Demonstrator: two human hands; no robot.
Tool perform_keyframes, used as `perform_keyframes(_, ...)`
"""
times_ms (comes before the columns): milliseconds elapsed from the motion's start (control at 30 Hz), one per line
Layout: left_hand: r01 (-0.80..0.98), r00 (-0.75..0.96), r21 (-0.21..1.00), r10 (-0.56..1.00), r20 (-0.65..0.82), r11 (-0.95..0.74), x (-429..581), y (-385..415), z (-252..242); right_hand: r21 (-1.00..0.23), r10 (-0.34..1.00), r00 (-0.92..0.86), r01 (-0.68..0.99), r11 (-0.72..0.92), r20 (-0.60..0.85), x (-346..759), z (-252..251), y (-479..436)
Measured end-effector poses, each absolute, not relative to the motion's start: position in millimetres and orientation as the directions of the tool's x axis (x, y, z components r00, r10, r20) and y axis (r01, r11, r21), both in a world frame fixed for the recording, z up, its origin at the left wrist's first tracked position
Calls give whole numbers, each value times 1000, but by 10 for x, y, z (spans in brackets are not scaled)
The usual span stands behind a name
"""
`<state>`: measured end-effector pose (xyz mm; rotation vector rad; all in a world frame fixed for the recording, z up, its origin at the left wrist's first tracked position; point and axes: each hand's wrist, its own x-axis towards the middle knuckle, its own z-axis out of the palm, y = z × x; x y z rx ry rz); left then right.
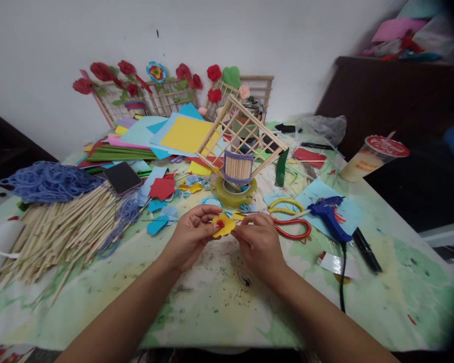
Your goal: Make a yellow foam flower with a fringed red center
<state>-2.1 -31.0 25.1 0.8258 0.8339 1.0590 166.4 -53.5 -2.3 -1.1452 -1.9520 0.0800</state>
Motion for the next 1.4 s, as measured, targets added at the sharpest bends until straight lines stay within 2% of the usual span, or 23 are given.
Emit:
perform_keyframes(300, -388, 300, 869, 934, -196, 307, -37, -297, 256, -463, 751, -189, 686, 562, 632, 1663, 5, -556)
perform_keyframes(500, -464, 324, 840, 936, -137, 283, -15, -312, 291, -648, 811, -160, 524, 553, 563, 1662, 33, -564)
perform_keyframes(667, -369, 357, 909, 933, -53, 193, 38, -348, 201, -740, 832, -230, 381, 555, 506, 1637, 68, -590)
perform_keyframes(867, -255, 396, 959, 918, -14, 124, 43, -342, 160, -760, 843, -226, 366, 538, 488, 1609, 48, -616)
perform_keyframes(1133, -82, 414, 992, 903, 118, -92, 49, -356, 296, -749, 829, -225, 355, 559, 512, 1609, 43, -585)
perform_keyframes(1400, -81, 390, 994, 916, 95, -68, -15, -362, 258, -783, 844, -292, 325, 530, 450, 1579, 39, -572)
